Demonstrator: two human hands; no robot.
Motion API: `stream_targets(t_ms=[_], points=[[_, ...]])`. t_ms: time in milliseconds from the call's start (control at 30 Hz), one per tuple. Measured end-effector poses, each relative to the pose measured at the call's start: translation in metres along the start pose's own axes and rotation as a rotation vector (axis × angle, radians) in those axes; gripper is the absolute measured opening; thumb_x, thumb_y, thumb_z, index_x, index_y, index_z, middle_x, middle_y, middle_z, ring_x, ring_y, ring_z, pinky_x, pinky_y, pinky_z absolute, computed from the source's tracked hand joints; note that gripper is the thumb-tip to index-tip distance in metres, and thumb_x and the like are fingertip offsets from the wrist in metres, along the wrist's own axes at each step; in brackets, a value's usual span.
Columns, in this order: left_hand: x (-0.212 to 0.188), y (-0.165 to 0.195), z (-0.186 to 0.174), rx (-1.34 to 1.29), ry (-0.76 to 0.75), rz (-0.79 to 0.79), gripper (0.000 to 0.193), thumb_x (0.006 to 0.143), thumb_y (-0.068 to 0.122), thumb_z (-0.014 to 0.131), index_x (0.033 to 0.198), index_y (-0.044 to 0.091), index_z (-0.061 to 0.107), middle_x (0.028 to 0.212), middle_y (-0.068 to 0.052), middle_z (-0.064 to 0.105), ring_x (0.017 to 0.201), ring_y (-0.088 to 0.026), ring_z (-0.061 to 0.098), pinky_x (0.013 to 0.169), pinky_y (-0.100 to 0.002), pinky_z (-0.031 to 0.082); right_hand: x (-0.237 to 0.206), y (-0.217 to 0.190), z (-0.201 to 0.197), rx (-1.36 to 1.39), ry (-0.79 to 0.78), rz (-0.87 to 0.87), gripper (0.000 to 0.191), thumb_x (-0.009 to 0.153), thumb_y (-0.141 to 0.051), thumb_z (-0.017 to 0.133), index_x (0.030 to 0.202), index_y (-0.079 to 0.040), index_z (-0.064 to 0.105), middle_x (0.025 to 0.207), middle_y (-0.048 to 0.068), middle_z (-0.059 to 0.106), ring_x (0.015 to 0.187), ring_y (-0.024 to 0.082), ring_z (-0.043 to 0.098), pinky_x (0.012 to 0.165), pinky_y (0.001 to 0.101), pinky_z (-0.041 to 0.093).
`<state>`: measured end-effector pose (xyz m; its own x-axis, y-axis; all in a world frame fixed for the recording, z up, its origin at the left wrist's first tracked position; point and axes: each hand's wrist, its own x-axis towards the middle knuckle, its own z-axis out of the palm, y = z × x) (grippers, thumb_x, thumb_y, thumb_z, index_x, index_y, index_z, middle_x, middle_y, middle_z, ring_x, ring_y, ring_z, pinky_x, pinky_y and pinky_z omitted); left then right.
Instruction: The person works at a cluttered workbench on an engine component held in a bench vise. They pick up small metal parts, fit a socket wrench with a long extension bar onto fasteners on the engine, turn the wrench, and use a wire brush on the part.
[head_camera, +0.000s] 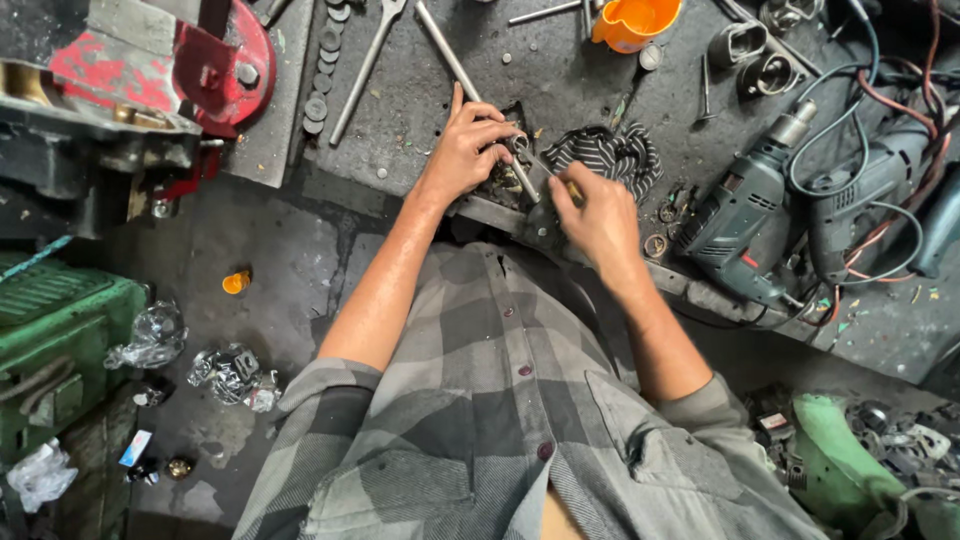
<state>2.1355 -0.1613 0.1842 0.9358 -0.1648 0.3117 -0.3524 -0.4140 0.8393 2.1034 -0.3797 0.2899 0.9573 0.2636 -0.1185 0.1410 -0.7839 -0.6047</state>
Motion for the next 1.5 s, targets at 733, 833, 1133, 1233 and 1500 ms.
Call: stream_targets(t_ms=[733,833,1133,1233,1500], points=[[-0.004,-0.002,0.002,0.034,0.025,-0.014,0.03,0.074,0.01,0.086,0.104,0.011,0.08,0.1,-0.008,0.069,0.112,-0.024,0.063,0.127,-0.06,0.016,-0.015,0.005,0.031,0.102,0.045,0.102,0.016,0.105,-0.02,0.066,0.113,-0.006,0.064,0.086,0.02,0.072,0.08,0.04,0.072,0.068,0.0449,0.053],[-0.001,0.011,0.003,0.055,0.018,-0.059,0.03,0.07,0.012,0.086,0.099,0.009,0.078,0.092,-0.007,0.068,0.111,-0.025,0.061,0.126,-0.061,0.014,-0.011,-0.002,-0.006,0.117,-0.137,0.063,0.027,0.102,-0.019,0.066,0.127,-0.008,0.062,0.083,0.019,0.071,0.077,0.039,0.071,0.069,0.0456,0.052],[-0.002,0.062,-0.014,0.261,0.097,-0.17,0.03,0.076,0.022,0.087,0.095,0.005,0.073,0.088,-0.01,0.074,0.086,-0.029,0.07,0.122,-0.058,0.028,-0.009,-0.047,-0.061,0.209,-0.174,0.274,0.031,0.098,-0.017,0.064,0.129,-0.014,0.062,0.086,0.01,0.076,0.065,0.024,0.072,0.062,0.0393,0.053],[-0.006,0.058,-0.008,0.232,0.119,-0.273,0.035,0.079,0.029,0.088,0.1,0.005,0.072,0.096,-0.012,0.075,0.094,-0.037,0.068,0.086,-0.047,0.052,-0.005,-0.047,-0.057,0.19,-0.164,0.215,0.03,0.097,-0.019,0.066,0.126,-0.014,0.064,0.089,0.01,0.076,0.069,0.027,0.072,0.064,0.0397,0.054],[-0.024,0.025,0.018,0.284,0.181,-0.165,0.037,0.08,0.037,0.088,0.097,0.007,0.076,0.094,-0.007,0.076,0.089,-0.026,0.069,0.081,-0.041,0.05,0.011,-0.041,-0.038,-0.036,-0.259,0.225,0.031,0.096,-0.025,0.066,0.126,-0.018,0.068,0.08,0.017,0.072,0.077,0.04,0.07,0.069,0.0497,0.051]])
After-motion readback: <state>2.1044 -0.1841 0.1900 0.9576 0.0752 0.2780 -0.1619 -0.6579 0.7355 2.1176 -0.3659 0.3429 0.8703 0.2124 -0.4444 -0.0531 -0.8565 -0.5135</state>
